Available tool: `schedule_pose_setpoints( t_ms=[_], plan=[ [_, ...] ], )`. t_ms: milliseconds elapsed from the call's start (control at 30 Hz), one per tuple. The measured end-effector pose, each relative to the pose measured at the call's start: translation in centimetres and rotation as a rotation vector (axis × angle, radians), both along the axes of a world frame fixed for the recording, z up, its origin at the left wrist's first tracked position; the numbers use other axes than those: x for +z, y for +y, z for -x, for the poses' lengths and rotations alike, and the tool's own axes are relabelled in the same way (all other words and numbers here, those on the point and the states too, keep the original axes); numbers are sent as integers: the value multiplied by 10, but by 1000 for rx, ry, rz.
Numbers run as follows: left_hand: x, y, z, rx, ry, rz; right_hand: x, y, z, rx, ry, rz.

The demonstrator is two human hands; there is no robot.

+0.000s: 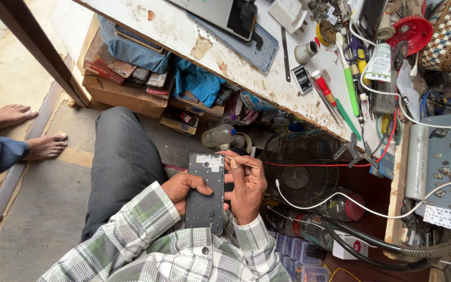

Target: The person sits on the floor holding a phone back cover on their lap and uses a small pointed tool to pry and work along its edges, manipulating small components on the cover. They continue working around the cover's edges and camera cutout throughout the episode.

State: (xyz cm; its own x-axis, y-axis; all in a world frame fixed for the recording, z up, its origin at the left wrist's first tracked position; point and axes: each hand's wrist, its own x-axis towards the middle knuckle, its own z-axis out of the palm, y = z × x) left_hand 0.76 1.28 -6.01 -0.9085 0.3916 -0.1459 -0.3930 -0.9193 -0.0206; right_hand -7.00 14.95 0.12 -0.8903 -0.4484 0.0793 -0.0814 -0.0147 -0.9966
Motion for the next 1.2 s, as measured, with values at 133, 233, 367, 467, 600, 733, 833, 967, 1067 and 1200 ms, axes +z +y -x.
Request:
schedule_pose_setpoints(
  t_ms=[133,233,367,467,600,733,833,967,1067,1200],
  plan=[
    [1,1,0,2,-18,19,1,-1,-2,-14,4,42],
    [1,0,1,14,-24,8,0,-2,-3,-24,46,11],
    [1,1,1,4,-51,0,-2,1,-4,-32,62,-10],
    [2,1,1,1,-78,40,-5,1,-3,-11,128,-11],
    [3,0,1,-8,-108,38,-7,2,-2,40,152,-1],
    [3,0,0,-20,-96,82,-6,2,1,85,131,32],
    [2,0,1,-24,-110,58,-4,2,1,81,120,42],
    [0,-1,2,-52,-114,58,-4,2,0,66,83,24],
    [-2,0,2,-37,-153,66,-6,3,0,67,72,21],
    [-2,0,1,-54,-109,63,-9,4,1,65,87,7]
  ],
)
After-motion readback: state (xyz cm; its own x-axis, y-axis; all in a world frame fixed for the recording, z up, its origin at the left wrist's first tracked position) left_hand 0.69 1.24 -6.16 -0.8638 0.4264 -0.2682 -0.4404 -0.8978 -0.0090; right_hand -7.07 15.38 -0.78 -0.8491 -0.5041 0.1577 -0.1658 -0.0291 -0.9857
